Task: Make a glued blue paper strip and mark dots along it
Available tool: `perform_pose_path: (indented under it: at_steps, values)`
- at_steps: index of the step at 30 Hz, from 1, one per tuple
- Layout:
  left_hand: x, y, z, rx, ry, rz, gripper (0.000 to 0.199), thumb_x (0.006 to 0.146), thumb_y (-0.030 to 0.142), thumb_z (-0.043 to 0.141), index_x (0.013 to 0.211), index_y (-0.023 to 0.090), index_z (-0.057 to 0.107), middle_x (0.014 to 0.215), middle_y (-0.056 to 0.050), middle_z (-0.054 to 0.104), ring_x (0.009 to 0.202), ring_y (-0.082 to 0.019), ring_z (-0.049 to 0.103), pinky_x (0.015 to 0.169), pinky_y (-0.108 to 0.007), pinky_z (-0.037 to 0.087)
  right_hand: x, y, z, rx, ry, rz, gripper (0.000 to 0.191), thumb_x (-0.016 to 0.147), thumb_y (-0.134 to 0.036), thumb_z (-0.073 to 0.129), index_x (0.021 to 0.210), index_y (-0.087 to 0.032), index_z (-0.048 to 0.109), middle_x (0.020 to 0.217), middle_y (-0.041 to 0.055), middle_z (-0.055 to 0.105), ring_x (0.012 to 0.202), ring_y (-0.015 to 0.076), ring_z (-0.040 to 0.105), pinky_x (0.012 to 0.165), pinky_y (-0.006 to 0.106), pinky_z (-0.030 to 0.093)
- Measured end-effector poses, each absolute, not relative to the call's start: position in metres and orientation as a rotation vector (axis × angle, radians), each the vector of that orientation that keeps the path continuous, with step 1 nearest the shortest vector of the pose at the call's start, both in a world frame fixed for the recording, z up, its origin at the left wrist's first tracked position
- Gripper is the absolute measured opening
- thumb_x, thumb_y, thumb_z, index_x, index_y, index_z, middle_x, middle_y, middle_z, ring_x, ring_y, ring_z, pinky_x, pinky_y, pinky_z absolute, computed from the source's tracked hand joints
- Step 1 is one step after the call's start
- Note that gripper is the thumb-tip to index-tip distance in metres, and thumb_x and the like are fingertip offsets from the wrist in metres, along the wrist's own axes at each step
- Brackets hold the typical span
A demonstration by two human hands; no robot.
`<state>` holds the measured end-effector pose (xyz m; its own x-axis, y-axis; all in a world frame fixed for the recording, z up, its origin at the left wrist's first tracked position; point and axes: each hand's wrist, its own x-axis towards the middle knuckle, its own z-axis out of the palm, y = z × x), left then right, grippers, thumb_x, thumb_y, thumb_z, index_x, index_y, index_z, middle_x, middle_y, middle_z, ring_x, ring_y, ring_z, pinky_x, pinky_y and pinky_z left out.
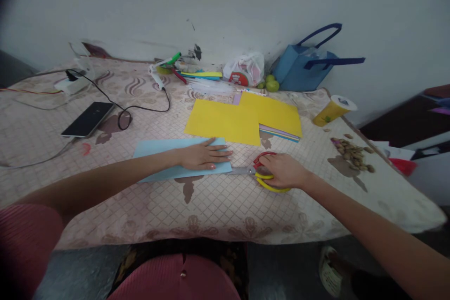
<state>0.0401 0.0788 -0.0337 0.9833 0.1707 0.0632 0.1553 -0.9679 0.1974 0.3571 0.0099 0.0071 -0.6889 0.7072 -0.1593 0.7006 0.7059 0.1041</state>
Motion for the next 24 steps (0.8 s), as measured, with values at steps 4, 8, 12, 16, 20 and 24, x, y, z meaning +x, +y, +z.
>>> perform_pose_path:
  at_steps: [4,8,12,16,20,24]
  values:
    - [0.04,0.078,-0.032,2.936,0.262,0.097,0.05,0.094,0.042,0.022,0.142,0.029,0.019,0.15,0.003,0.02,0.138,-0.017,0.013,0.112,-0.043,-0.006,0.349,0.01,0.008,1.155,2.711,0.039,0.03,0.073,-0.038,0.055,0.094,-0.017,0.053,0.092,0.0105,0.064,0.078,0.0239,0.061,0.063,0.031,0.039]
    - [0.04,0.077,-0.031,2.935,0.287,0.037,0.05,0.094,0.042,0.022,0.143,0.03,0.017,0.151,0.005,0.015,0.139,-0.016,0.01,0.111,-0.043,-0.008,0.344,0.011,0.007,1.12,2.681,0.036,0.03,0.075,-0.041,0.054,0.094,-0.017,0.052,0.092,0.0099,0.063,0.079,0.024,0.061,0.064,0.032,0.04]
    - [0.04,0.078,-0.032,2.933,0.262,0.091,0.051,0.094,0.042,0.021,0.143,0.029,0.018,0.15,0.004,0.017,0.139,-0.016,0.01,0.112,-0.042,-0.008,0.343,0.01,0.008,1.12,2.662,0.041,0.031,0.074,-0.039,0.055,0.095,-0.016,0.051,0.091,0.0103,0.063,0.079,0.0251,0.062,0.062,0.032,0.039]
    - [0.04,0.078,-0.032,2.911,0.258,0.107,0.05,0.094,0.042,0.022,0.142,0.03,0.018,0.15,0.004,0.018,0.139,-0.017,0.011,0.112,-0.042,-0.007,0.346,0.009,0.007,1.124,2.676,0.04,0.028,0.075,-0.039,0.056,0.092,-0.017,0.052,0.087,0.0102,0.064,0.075,0.0239,0.062,0.058,0.03,0.037]
    - [0.04,0.078,-0.032,2.9,0.269,0.104,0.05,0.094,0.041,0.023,0.142,0.031,0.018,0.15,0.004,0.017,0.139,-0.016,0.01,0.112,-0.043,-0.006,0.352,0.009,0.002,1.108,2.71,0.081,0.029,0.075,-0.039,0.056,0.092,-0.017,0.052,0.087,0.0107,0.065,0.073,0.0231,0.062,0.057,0.029,0.037]
    - [0.04,0.079,-0.034,2.9,0.247,0.12,0.05,0.094,0.043,0.021,0.143,0.03,0.017,0.15,0.004,0.017,0.139,-0.016,0.01,0.112,-0.042,-0.007,0.351,0.006,0.004,1.12,2.701,0.1,0.03,0.075,-0.04,0.055,0.095,-0.018,0.051,0.089,0.0098,0.065,0.075,0.0232,0.062,0.059,0.03,0.038]
